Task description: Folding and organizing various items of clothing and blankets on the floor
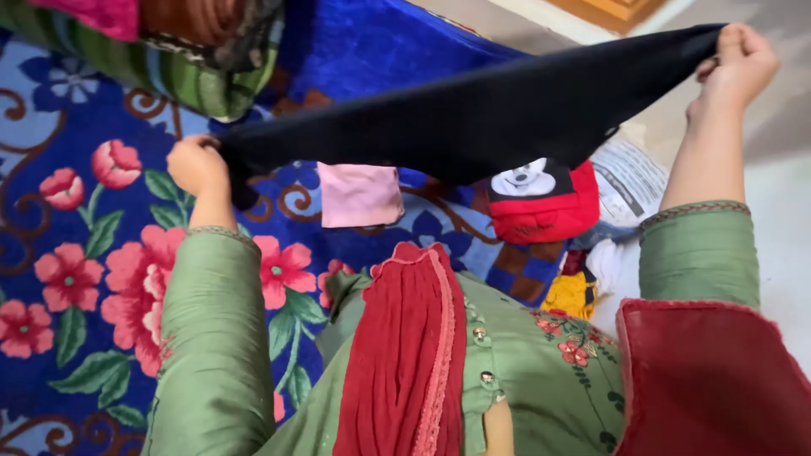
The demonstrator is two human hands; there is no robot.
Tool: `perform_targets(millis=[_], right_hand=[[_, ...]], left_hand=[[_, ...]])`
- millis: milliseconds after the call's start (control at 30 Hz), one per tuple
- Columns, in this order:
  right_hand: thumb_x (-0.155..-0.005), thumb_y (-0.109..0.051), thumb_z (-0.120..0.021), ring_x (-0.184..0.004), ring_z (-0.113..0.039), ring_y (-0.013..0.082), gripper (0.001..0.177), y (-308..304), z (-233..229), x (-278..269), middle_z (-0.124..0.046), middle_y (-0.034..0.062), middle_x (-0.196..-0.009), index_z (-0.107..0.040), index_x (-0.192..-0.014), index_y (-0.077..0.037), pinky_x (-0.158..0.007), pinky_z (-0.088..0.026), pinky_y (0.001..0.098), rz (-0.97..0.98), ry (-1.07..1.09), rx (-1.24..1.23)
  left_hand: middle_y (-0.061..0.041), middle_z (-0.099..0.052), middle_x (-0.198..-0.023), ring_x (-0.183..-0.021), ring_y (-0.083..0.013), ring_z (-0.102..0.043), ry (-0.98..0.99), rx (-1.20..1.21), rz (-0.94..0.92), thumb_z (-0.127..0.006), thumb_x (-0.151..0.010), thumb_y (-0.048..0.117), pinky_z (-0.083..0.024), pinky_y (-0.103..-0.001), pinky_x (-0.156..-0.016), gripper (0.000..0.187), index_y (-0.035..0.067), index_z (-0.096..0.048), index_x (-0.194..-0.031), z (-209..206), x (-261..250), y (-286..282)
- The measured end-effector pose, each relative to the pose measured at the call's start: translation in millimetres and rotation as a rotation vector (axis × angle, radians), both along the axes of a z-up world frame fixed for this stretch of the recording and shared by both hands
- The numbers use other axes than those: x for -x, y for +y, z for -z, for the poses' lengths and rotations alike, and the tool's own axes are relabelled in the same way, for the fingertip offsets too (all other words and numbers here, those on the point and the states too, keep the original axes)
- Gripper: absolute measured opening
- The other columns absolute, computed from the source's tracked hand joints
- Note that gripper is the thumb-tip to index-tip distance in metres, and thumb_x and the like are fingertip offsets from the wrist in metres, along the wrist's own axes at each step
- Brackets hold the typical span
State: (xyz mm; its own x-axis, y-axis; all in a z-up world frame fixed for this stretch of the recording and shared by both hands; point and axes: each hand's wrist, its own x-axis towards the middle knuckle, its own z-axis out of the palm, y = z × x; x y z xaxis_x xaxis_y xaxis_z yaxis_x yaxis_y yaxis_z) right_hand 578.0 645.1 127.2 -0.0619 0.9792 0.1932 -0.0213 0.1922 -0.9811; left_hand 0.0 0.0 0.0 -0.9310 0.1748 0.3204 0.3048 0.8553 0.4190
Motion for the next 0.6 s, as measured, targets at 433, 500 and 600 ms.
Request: perform_targets(millis=[433,500,600], right_hand=[[-0.114,-0.021,-0.066,-0.128,-0.064,0.0276,0.020,-65,27,168,-0.068,0.0090,-0.141,-0.062,-0.125,-0.005,-0.105,-0.055,0.0381,-0.749,0.702,0.233],[-0.110,-0.024,-0.065,-0.142,-0.062,0.0259,0.014,-99,31,174,-0.064,0.0037,-0.143,-0.062,-0.114,-0.011,-0.111,-0.054,0.0414,-0.843,0.704,0.188],[-0.113,-0.021,-0.064,-0.134,-0.063,0.0280,0.014,-113,85,172,-0.064,0.0075,-0.141,-0.065,-0.110,-0.007,-0.112,-0.053,0.0404,-0.852,0.719,0.350]], left_hand=[[-0.016,-0.064,-0.119,-0.104,-0.0369,-0.068,-0.274,-2.080,0.317,-0.049,-0.107,0.000,-0.066,-0.055,-0.089,0.020,0.012,-0.062,-0.114,-46,161,-160],[-0.013,-0.063,-0.139,-0.127,-0.0346,-0.066,-0.114,-2.009,0.521,-0.047,-0.107,0.001,-0.059,-0.052,-0.104,0.018,0.011,-0.061,-0.114,-65,129,-189],[-0.009,-0.058,-0.151,-0.138,-0.0284,-0.060,-0.036,-1.908,0.623,-0.048,-0.110,0.004,-0.052,-0.046,-0.117,0.014,0.009,-0.060,-0.117,-32,78,-236]])
